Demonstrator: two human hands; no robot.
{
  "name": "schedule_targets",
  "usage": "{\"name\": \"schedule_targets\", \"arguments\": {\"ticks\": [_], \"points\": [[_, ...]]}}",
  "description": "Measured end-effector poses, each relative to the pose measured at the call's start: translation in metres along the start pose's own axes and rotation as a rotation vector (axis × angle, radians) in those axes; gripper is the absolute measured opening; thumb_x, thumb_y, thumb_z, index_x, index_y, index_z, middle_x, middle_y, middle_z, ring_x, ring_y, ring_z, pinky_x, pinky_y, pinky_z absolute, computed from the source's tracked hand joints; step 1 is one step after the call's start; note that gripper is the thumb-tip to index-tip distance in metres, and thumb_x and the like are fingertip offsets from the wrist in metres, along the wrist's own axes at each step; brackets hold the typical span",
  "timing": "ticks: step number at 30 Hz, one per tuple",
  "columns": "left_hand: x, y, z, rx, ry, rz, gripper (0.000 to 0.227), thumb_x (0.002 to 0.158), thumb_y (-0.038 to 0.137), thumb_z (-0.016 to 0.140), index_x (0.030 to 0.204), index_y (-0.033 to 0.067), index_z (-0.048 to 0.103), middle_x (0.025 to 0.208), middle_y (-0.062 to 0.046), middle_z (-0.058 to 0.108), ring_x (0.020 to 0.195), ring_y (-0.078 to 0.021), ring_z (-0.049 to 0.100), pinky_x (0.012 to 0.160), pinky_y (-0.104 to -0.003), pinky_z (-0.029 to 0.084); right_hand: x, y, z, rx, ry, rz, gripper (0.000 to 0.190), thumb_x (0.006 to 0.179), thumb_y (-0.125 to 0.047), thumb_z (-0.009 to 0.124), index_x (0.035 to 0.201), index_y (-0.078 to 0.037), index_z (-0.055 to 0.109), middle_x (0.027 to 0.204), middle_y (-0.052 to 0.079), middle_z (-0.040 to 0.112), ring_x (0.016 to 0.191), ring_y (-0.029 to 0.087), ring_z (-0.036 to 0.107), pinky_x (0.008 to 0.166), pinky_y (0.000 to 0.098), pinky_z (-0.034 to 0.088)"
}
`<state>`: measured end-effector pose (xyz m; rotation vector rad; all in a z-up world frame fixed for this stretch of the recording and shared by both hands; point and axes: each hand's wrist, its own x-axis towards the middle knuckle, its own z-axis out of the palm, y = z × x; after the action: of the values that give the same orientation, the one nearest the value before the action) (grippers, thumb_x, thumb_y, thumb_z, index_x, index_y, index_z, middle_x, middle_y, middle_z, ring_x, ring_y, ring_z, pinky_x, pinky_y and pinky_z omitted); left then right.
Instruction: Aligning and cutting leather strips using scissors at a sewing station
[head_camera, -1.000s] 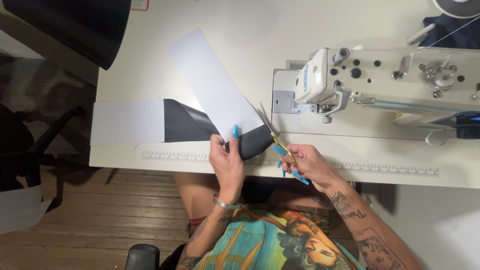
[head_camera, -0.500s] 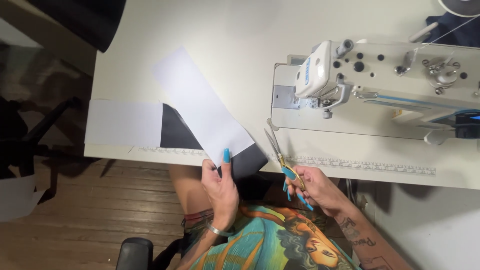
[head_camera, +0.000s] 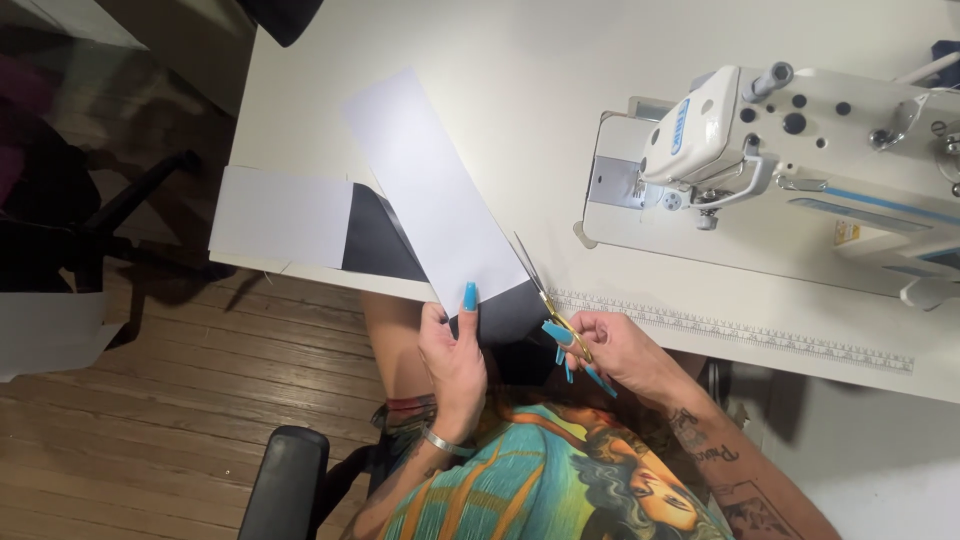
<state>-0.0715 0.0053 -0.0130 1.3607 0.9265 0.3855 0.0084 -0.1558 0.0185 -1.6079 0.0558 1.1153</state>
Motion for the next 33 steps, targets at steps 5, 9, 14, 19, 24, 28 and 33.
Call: {"name": "schedule_targets", "arguments": {"ticks": [5, 9, 14, 19, 24, 28, 33], "points": [[0.002, -0.001, 0.002, -0.026, -0.015, 0.004, 0.024, 0.085, 0.014, 0.056, 0.069, 0.0077, 0.040, 0.046, -0.001, 0.048, 0.043, -0.0088, 0.034, 0.042, -0.022, 0.033, -0.002, -0.004, -0.001, -0.071, 0.029, -0.031, 0.024, 0.074, -0.020, 0.067, 0.071, 0.003, 0.059, 0.052, 0.011, 0.059, 0.040, 0.008, 0.044, 0.034, 0.0155, 0.032], [0.002, 0.003, 0.004, -0.049, -0.008, 0.001, 0.025, 0.085, 0.014, 0.057, 0.068, 0.0078, 0.039, 0.046, -0.001, 0.047, 0.044, -0.0092, 0.033, 0.043, -0.022, 0.033, -0.003, -0.004, -0.001, -0.085, 0.044, -0.029, 0.025, 0.073, -0.020, 0.070, 0.072, 0.003, 0.061, 0.053, 0.011, 0.061, 0.043, 0.008, 0.045, 0.038, 0.0160, 0.032], [0.002, 0.002, 0.005, -0.080, -0.014, -0.005, 0.025, 0.085, 0.014, 0.057, 0.069, 0.0083, 0.039, 0.047, -0.002, 0.049, 0.043, -0.0086, 0.033, 0.043, -0.022, 0.033, -0.009, -0.011, 0.003, -0.116, 0.090, -0.019, 0.025, 0.072, -0.020, 0.073, 0.069, 0.002, 0.062, 0.048, 0.011, 0.059, 0.043, 0.010, 0.042, 0.042, 0.0179, 0.033], [0.003, 0.009, 0.003, -0.004, -0.034, -0.016, 0.024, 0.083, 0.016, 0.060, 0.069, 0.0067, 0.044, 0.047, -0.002, 0.050, 0.045, -0.0101, 0.036, 0.045, -0.023, 0.035, -0.015, 0.002, -0.013, -0.074, 0.067, -0.110, 0.026, 0.075, -0.022, 0.065, 0.074, 0.003, 0.059, 0.053, 0.016, 0.060, 0.046, 0.018, 0.049, 0.044, 0.0251, 0.039], [0.031, 0.018, 0.007, 0.388, -0.308, 0.229, 0.025, 0.074, 0.033, 0.067, 0.065, 0.0131, 0.056, 0.052, -0.006, 0.056, 0.049, -0.0135, 0.049, 0.051, -0.027, 0.041, -0.022, -0.006, -0.024, -0.289, 0.219, -0.560, 0.036, 0.075, -0.036, 0.061, 0.089, -0.003, 0.056, 0.076, 0.011, 0.060, 0.078, 0.024, 0.057, 0.080, 0.0447, 0.046], [0.062, 0.043, 0.016, 0.588, -0.731, 0.370, 0.034, 0.073, 0.036, 0.066, 0.056, 0.0084, 0.056, 0.043, -0.008, 0.051, 0.041, -0.0235, 0.042, 0.047, -0.030, 0.039, -0.003, -0.014, -0.018, -0.481, 0.250, -0.877, 0.059, 0.070, -0.053, 0.059, 0.102, -0.003, 0.052, 0.094, 0.011, 0.051, 0.094, 0.025, 0.048, 0.088, 0.0420, 0.039], [0.075, 0.079, 0.011, 0.661, -1.053, 0.287, 0.030, 0.081, 0.023, 0.053, 0.060, 0.0025, 0.056, 0.045, -0.010, 0.049, 0.046, -0.0205, 0.041, 0.052, -0.029, 0.041, 0.016, -0.029, 0.004, -0.527, 0.159, -0.970, 0.090, 0.076, -0.067, 0.039, 0.136, -0.005, 0.014, 0.116, 0.021, 0.048, 0.102, 0.033, 0.046, 0.089, 0.0513, 0.036]]}}
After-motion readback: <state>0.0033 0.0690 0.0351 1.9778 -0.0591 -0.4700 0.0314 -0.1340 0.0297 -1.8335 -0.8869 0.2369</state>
